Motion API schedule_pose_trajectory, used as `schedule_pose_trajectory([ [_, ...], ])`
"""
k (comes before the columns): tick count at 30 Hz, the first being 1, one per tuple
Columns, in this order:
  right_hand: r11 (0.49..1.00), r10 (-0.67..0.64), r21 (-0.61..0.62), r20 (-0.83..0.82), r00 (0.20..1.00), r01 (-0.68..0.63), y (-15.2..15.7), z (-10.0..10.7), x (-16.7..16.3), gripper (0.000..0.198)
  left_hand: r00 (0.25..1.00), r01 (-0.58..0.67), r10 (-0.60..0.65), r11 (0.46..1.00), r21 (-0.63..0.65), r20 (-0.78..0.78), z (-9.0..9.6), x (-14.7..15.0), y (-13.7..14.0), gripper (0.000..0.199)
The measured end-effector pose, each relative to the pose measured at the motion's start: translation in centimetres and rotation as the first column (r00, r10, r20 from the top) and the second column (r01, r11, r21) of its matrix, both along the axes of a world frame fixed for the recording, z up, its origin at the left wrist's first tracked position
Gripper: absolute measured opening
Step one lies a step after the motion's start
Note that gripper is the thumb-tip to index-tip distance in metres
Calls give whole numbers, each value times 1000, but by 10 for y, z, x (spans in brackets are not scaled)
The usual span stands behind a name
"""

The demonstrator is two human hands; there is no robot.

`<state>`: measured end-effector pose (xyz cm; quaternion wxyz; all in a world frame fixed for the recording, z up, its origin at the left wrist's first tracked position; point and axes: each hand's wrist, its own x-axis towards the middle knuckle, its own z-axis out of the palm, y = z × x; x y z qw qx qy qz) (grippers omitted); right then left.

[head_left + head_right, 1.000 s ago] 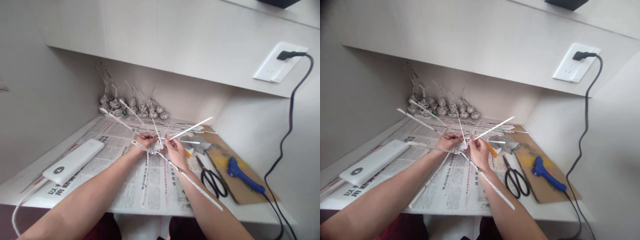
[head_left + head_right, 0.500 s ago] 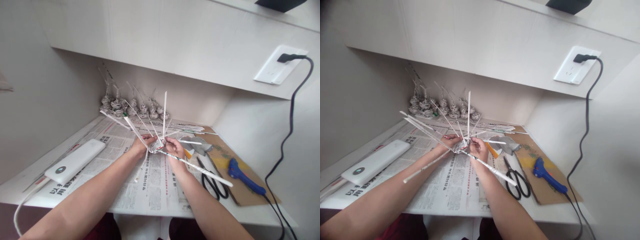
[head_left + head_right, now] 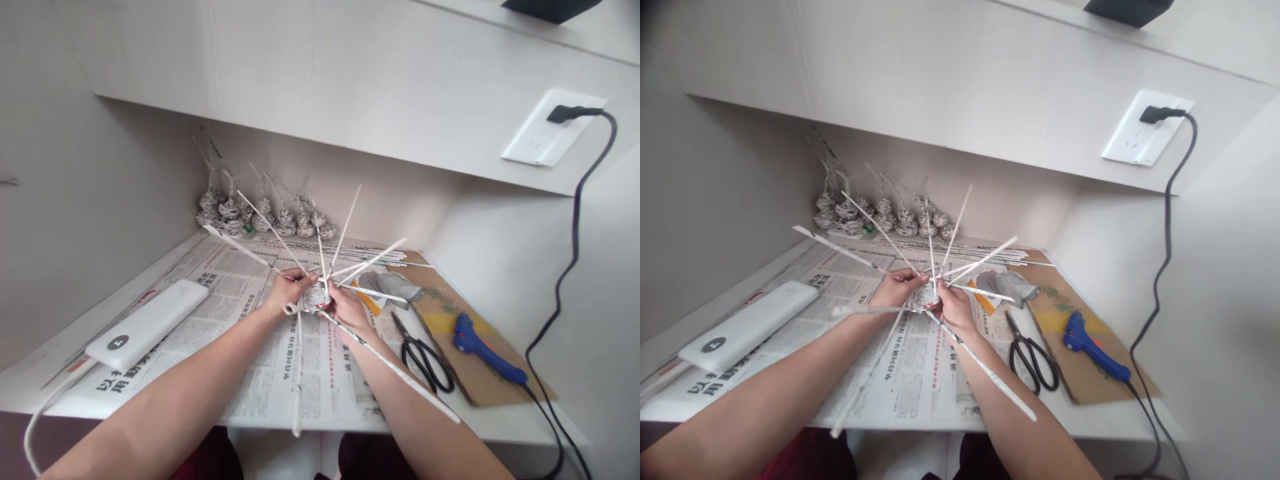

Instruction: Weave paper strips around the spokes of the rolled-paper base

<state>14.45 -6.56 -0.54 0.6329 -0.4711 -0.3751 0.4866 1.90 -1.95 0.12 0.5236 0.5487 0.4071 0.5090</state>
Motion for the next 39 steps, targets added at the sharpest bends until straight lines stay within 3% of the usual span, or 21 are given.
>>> schedule_pose_trajectory([
  [2, 998, 24, -64, -73, 997, -28, 1, -3, -1, 37, 998, -21, 22, 1000, 12, -55, -2, 0, 2, 25],
  [5, 995, -55, -89, -58, 997, 49, 3, -6, -1, 34, 992, -12, 16, 999, 37, -122, -8, 1, 4, 25],
  [9, 988, -108, -104, 38, 993, 112, 6, -8, 0, 24, 984, 140, -143, 990, -37, -110, -5, -6, 6, 21],
  [10, 987, -114, -106, 53, 992, 119, 7, -8, 2, 22, 973, 206, -213, 975, -79, -93, -2, -11, 6, 22],
  [12, 988, -114, -95, 63, 991, 119, 8, -7, 4, 20, 907, 414, -421, 893, -178, 0, 6, -21, 7, 35],
  [14, 991, -104, -82, 69, 992, 110, 7, -5, 8, 21, 859, 509, -504, 826, -244, 84, 12, -32, 10, 46],
  [16, 992, -92, -81, 78, 993, 99, 6, -2, 10, 22, 861, 507, -499, 825, -252, 98, 13, -39, 14, 48],
  [19, 992, -74, -92, 95, 993, 83, 3, 0, 10, 20, 902, 431, -422, 869, -243, 91, 8, -40, 19, 39],
  [28, 996, -89, 11, 272, 958, 89, 8, -11, 10, 19, 944, 331, -325, 923, -196, 64, -2, -19, 11, 36],
  [34, 999, -44, -5, 237, 970, 46, 7, -9, 12, 19, 952, 303, -294, 944, -127, 84, -14, -11, 13, 36],
  [39, 997, 44, -66, 76, 996, -39, 0, 3, 9, 30, 984, 175, -174, 984, -37, 36, -3, -9, 9, 33],
])
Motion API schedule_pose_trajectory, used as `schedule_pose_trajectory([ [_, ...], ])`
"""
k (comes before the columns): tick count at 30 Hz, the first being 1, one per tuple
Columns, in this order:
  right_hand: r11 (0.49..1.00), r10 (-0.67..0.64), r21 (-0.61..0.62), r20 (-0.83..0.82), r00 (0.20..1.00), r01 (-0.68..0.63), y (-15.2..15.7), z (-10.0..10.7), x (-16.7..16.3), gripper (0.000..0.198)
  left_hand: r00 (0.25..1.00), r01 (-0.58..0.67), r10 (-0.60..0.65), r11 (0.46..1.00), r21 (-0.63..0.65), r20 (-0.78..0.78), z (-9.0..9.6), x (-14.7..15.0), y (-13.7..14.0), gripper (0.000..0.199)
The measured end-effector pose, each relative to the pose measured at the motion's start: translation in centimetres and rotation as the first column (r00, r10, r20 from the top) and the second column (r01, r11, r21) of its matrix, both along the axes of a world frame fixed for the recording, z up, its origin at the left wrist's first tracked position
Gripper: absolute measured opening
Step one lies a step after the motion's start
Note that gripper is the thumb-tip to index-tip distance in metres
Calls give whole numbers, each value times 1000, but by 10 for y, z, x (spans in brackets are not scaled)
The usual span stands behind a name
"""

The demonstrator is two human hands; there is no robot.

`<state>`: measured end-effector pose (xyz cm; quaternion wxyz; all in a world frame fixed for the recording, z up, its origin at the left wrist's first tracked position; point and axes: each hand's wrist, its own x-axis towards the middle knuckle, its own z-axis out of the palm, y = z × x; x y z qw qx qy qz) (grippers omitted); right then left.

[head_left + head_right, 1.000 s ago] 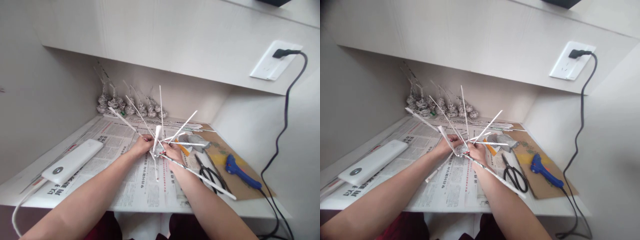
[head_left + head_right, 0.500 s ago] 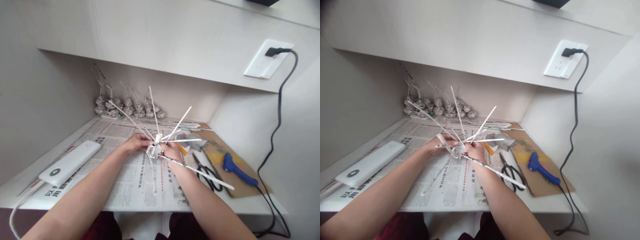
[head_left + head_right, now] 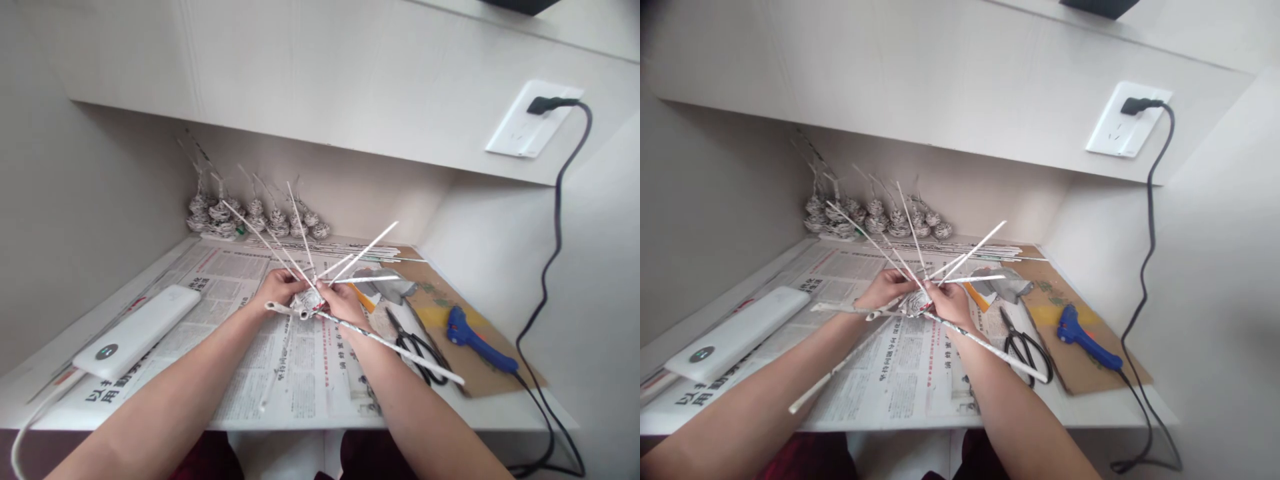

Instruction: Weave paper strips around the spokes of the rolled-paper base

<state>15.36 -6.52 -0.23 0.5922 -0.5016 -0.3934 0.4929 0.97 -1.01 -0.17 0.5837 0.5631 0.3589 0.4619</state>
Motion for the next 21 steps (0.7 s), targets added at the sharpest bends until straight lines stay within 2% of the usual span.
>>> schedule_pose_trajectory([
  [3, 1000, 24, -16, -53, 998, -25, -2, 3, 0, 34, 995, -93, 93, 996, -16, 39, 9, 0, -3, 34],
  [8, 991, 121, 58, 8, 993, -121, 3, -6, 4, 36, 998, -62, 62, 997, -35, 0, 12, -4, -2, 32],
  [14, 995, 66, 66, 97, 993, -72, 6, -14, 8, 38, 999, -39, 40, 999, -15, 24, 3, -3, -1, 35],
  [21, 997, -13, 70, -3, 1000, 14, 4, -5, 1, 39, 1000, 3, -2, 999, 43, -4, -5, -4, 6, 36],
])
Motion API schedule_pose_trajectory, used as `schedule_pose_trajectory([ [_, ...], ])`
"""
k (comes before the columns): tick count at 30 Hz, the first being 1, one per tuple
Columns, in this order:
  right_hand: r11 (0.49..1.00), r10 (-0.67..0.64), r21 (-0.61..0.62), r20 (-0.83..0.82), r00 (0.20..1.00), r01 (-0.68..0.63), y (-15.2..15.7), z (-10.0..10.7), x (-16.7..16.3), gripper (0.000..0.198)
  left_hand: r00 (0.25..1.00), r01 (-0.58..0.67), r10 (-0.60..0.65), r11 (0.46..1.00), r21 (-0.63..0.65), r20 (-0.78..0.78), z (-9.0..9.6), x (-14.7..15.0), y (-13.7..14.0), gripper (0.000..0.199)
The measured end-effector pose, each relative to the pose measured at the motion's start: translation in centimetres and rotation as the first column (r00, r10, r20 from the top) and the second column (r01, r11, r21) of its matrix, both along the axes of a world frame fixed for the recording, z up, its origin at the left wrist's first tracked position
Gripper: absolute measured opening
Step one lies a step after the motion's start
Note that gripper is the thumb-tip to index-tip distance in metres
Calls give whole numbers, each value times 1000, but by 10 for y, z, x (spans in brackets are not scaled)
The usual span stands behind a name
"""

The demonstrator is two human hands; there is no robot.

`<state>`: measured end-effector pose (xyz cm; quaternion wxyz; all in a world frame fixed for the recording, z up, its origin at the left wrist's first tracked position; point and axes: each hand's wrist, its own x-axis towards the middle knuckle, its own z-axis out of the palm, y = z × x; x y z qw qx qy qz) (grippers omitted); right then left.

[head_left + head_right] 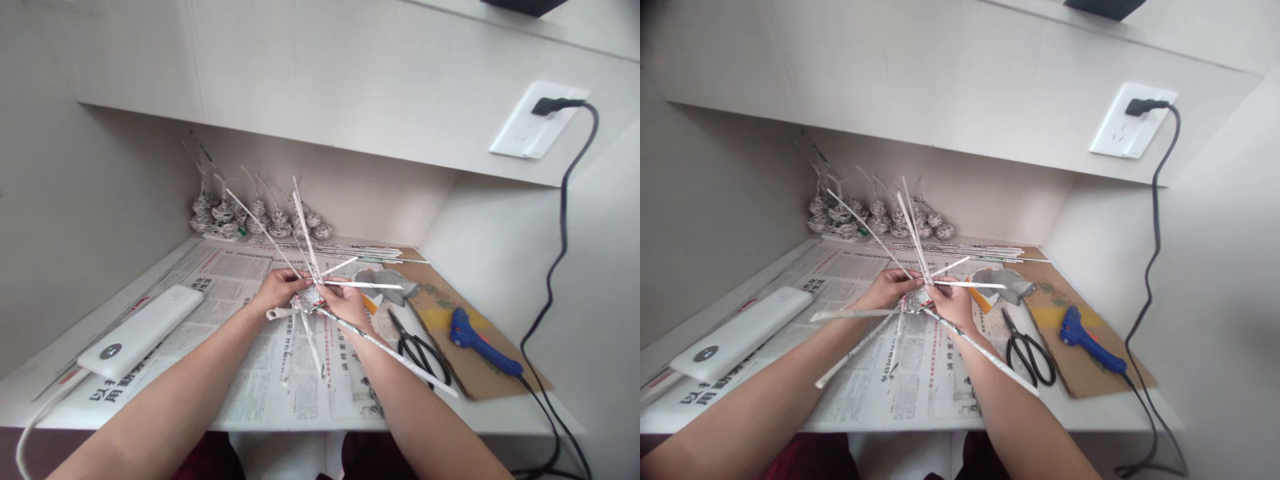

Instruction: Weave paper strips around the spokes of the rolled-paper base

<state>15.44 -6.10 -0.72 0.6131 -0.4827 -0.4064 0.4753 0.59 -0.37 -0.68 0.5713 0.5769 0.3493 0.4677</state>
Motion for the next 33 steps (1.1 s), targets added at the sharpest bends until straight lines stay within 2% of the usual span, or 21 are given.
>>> schedule_pose_trajectory([
  [8, 999, -28, 33, 35, 999, 27, -1, 1, -1, 38, 988, 118, -90, 966, -230, 127, 0, 3, -4, 41],
  [11, 998, -34, 58, 42, 999, 32, -1, 1, 0, 39, 986, 121, -94, 971, -206, 134, -2, 3, -4, 39],
  [15, 999, 1, 51, 59, 998, -4, 0, 0, 0, 38, 994, 88, -81, 993, -82, 78, -6, 2, 0, 31],
  [17, 999, 22, 45, 57, 998, -24, 1, 0, 1, 37, 998, 56, -54, 996, -62, 35, -8, 2, 2, 30],
  [21, 999, -2, 49, 8, 1000, 1, 1, 0, 0, 39, 1000, -2, 3, 994, -109, 8, -8, 4, 1, 31],
  [27, 996, -73, 54, -7, 997, 73, -1, 1, -3, 38, 993, 43, -22, 983, -179, 118, 3, 8, -7, 35],
  [33, 997, -56, 57, -76, 996, 60, 0, -2, -4, 36, 986, 45, -12, 981, -190, 167, 3, 9, -8, 36],
])
